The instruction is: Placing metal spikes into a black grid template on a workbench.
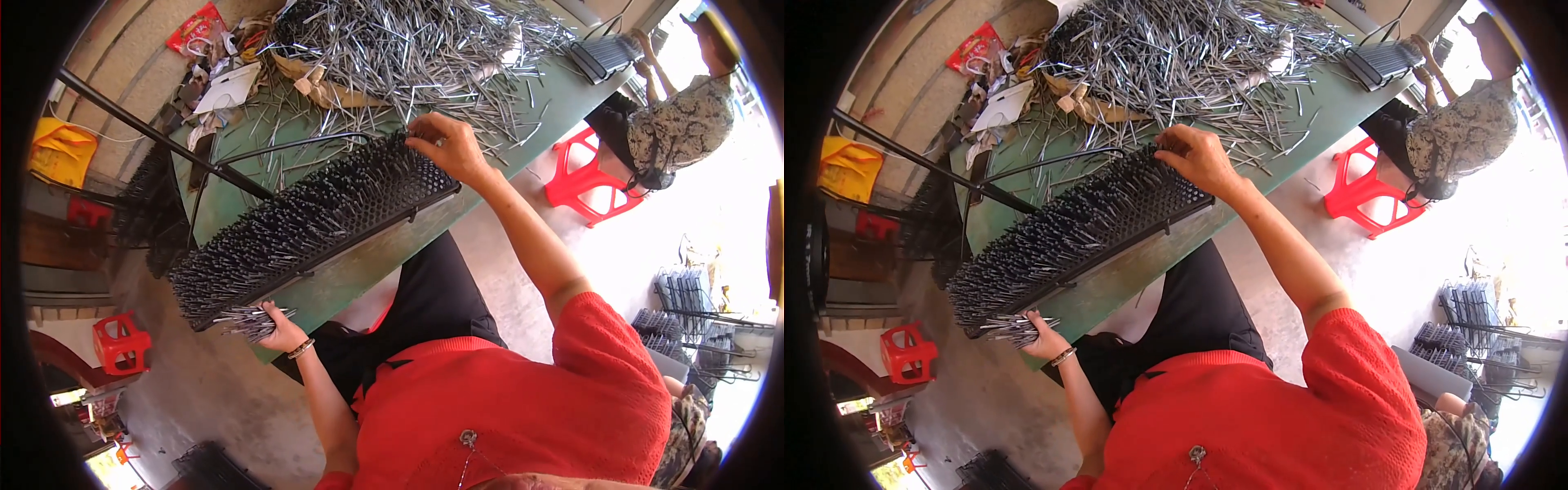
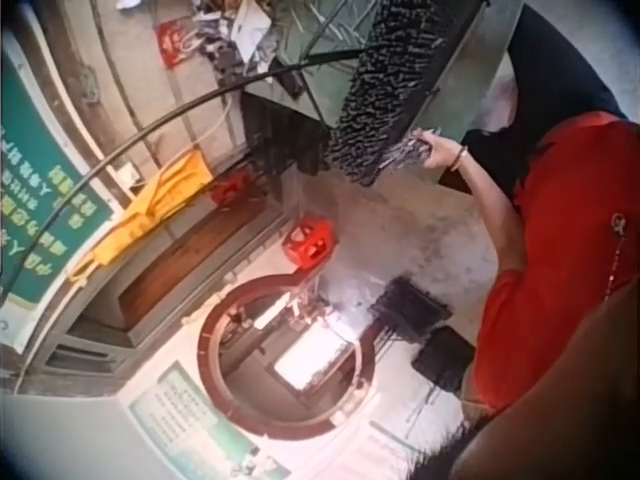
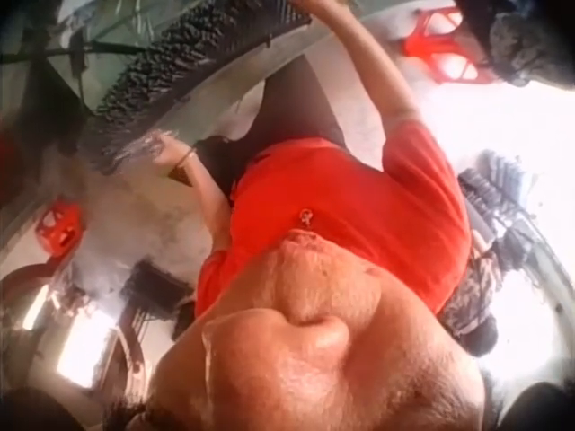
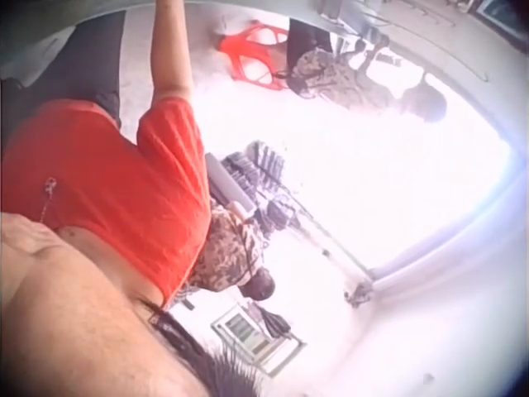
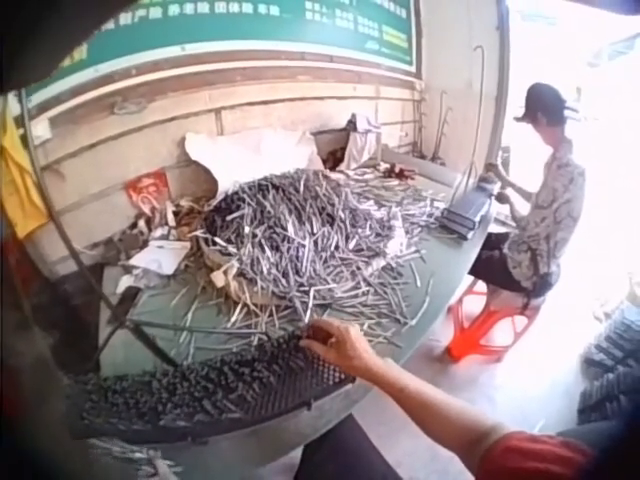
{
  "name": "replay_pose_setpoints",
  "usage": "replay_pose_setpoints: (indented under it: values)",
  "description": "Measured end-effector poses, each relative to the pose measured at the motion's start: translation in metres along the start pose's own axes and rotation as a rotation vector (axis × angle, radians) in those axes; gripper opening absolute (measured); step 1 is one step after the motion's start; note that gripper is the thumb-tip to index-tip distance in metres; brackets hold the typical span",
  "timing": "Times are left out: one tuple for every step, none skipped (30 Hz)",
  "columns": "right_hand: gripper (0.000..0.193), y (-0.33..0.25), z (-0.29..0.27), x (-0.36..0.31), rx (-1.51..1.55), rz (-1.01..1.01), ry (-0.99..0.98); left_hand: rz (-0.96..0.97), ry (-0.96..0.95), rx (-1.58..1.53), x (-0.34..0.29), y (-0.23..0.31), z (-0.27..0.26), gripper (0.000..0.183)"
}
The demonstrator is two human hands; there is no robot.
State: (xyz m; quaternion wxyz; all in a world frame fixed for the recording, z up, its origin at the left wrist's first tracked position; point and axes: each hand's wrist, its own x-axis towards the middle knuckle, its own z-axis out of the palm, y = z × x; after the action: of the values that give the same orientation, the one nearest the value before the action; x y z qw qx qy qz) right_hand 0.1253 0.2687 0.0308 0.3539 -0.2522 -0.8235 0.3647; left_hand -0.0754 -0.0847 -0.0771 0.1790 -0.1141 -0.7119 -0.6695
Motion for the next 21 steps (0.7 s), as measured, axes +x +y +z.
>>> replay_pose_setpoints:
  values:
    - [0.025,0.001,0.0,0.0,-0.003,0.001,0.0,-0.002,-0.002,-0.001,-0.002,0.004,0.004,0.03]
    - [0.026,0.002,0.001,0.0,0.005,-0.006,0.004,0.01,0.019,-0.013,-0.002,0.008,0.006,0.031]
    - [0.027,0.002,0.002,0.0,0.013,-0.016,0.006,0.022,0.042,-0.025,-0.003,0.011,0.009,0.032]
    - [0.027,0.001,0.002,0.0,0.011,-0.016,0.006,0.019,0.042,-0.026,-0.002,0.009,0.008,0.032]
    - [0.025,-0.001,0.001,0.0,0.0,-0.035,0.025,0.015,0.039,0.003,0.002,0.006,0.005,0.033]
    - [0.024,-0.003,0.001,-0.001,-0.012,-0.055,0.045,0.011,0.035,0.031,0.004,0.006,0.002,0.034]
    - [0.024,-0.005,0.0,-0.001,-0.014,-0.054,0.044,0.008,0.035,0.03,0.005,0.006,0.0,0.034]
    - [0.023,-0.005,-0.001,-0.001,-0.018,-0.059,0.027,-0.008,0.074,0.049,0.007,0.006,-0.004,0.036]
    - [0.023,-0.006,-0.003,-0.001,-0.023,-0.062,0.012,-0.025,0.11,0.066,0.009,0.011,-0.006,0.039]
    - [0.023,-0.005,-0.003,-0.002,-0.027,-0.061,0.013,-0.077,0.097,0.066,0.009,0.016,-0.009,0.04]
    - [0.022,-0.005,-0.003,-0.003,-0.081,-0.138,0.024,-0.08,0.095,0.064,0.008,0.02,-0.009,0.04]
    - [0.022,-0.005,-0.001,-0.004,-0.131,-0.217,0.033,-0.094,0.113,-0.02,0.006,0.026,-0.01,0.042]
    - [0.022,-0.006,-0.001,-0.005,-0.13,-0.217,0.031,-0.108,0.131,-0.103,0.007,0.031,-0.012,0.043]
    - [0.021,-0.007,0.0,-0.005,-0.144,-0.236,0.013,-0.108,0.133,-0.102,0.009,0.035,-0.013,0.043]
    - [0.021,-0.008,0.0,-0.006,-0.159,-0.255,-0.007,-0.111,0.144,-0.125,0.011,0.038,-0.013,0.041]
    - [0.021,-0.009,0.0,-0.006,-0.16,-0.256,-0.011,-0.114,0.155,-0.149,0.012,0.041,-0.013,0.039]
    - [0.02,-0.009,0.0,-0.006,-0.179,-0.284,-0.014,-0.116,0.166,-0.173,0.014,0.043,-0.014,0.037]
    - [0.019,-0.008,0.001,-0.006,-0.198,-0.313,-0.016,-0.112,0.163,-0.197,0.017,0.044,-0.016,0.033]
    - [0.019,-0.008,0.001,-0.004,-0.199,-0.313,-0.017,-0.113,0.164,-0.197,0.02,0.043,-0.017,0.033]
    - [0.018,-0.006,0.0,-0.003,-0.221,-0.384,-0.035,-0.125,0.16,-0.198,0.023,0.043,-0.019,0.031]
    - [0.018,-0.007,0.0,-0.002,-0.241,-0.456,-0.055,-0.137,0.159,-0.197,0.026,0.041,-0.02,0.029]
